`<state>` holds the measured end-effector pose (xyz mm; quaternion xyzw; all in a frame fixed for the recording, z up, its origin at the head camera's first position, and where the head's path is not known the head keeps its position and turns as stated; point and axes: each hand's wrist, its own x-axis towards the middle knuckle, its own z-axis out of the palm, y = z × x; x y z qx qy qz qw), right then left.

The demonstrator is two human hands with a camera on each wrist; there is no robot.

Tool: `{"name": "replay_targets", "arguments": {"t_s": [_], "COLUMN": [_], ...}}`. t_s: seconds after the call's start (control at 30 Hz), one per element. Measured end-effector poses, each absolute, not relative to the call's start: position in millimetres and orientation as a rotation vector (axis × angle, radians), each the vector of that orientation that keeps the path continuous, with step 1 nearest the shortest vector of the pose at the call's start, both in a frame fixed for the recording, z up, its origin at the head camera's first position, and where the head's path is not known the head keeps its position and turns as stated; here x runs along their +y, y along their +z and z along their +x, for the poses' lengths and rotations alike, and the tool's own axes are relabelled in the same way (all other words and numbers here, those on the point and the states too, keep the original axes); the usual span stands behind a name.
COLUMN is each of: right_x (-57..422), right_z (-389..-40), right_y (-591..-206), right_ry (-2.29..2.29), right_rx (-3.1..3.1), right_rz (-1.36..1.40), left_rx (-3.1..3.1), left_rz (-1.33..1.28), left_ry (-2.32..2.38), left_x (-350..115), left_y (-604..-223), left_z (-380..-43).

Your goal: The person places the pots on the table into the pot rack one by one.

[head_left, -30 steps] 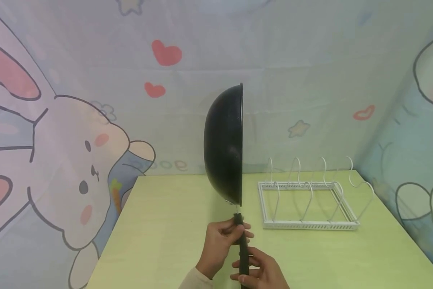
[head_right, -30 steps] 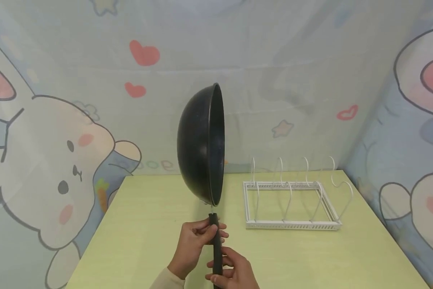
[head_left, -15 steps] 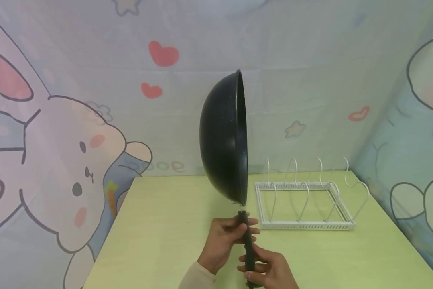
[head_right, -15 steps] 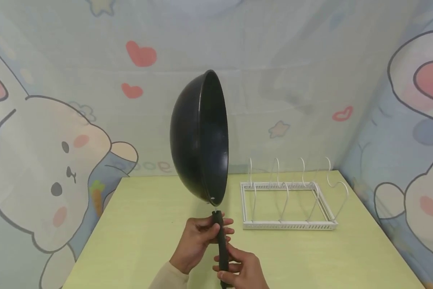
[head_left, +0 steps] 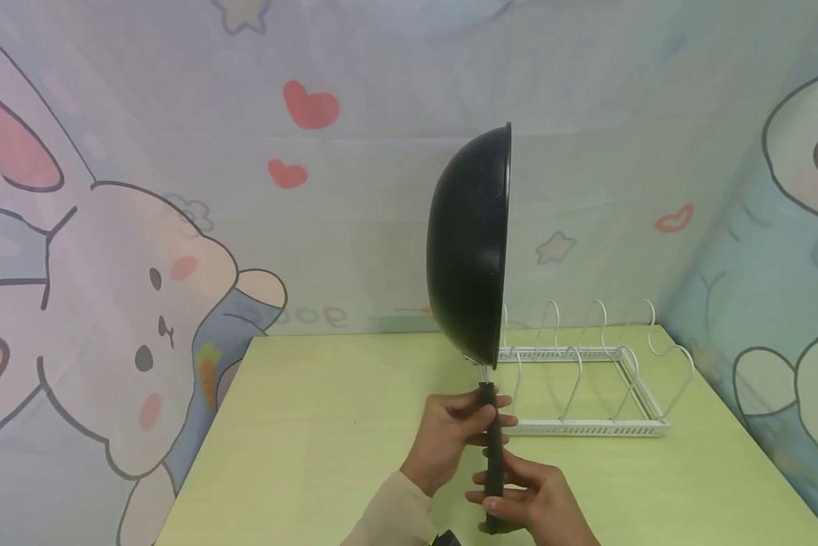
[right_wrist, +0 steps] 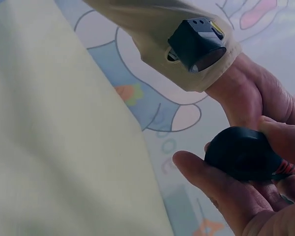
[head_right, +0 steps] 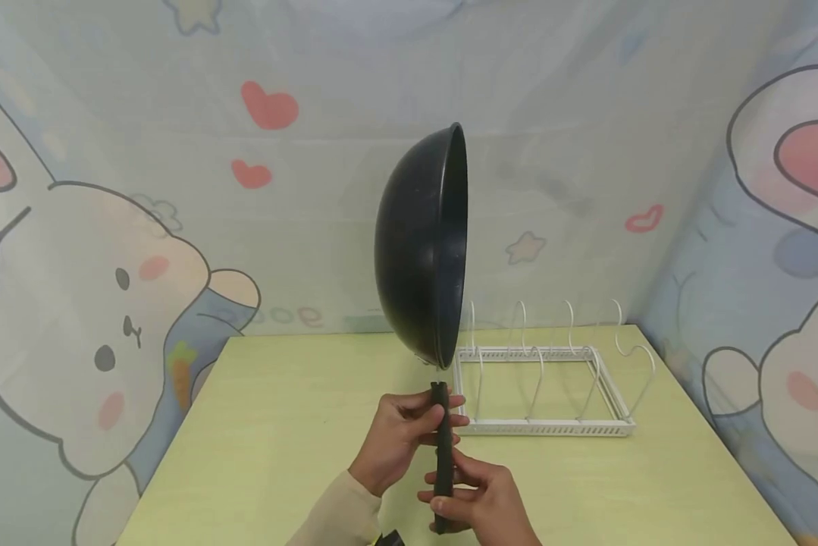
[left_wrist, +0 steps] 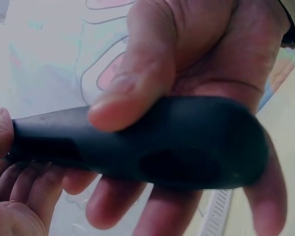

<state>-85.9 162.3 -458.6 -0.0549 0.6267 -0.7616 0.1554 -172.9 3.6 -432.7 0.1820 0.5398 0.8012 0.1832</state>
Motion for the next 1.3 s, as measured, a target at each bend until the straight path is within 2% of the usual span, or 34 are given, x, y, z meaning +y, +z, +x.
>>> {"name": "replay_targets", "arguments": {"t_s": [0.5,0.93,1.3], "right_x": [210.2,250.8,284.8], "right_z": [-81.8,-78.2,-83.3], "right_y": [-450.7,-456.0,-457.8], "right_ry": [-2.161,-2.144,-2.060], "right_rx": [1.741,1.590,1.441], "right_rz": [-0.113,-0.337,-0.403], "left_rx": [1.454,1.418,1.421], "left_rz": [0.556,0.476,0.318], "left_ry": [2.287,2.302,2.386], "left_x": [52.0,84.6,110.2], "left_y": [-427.5,-432.4,-431.9], "left_z": [-172.4,-163.9,-154.4]}}
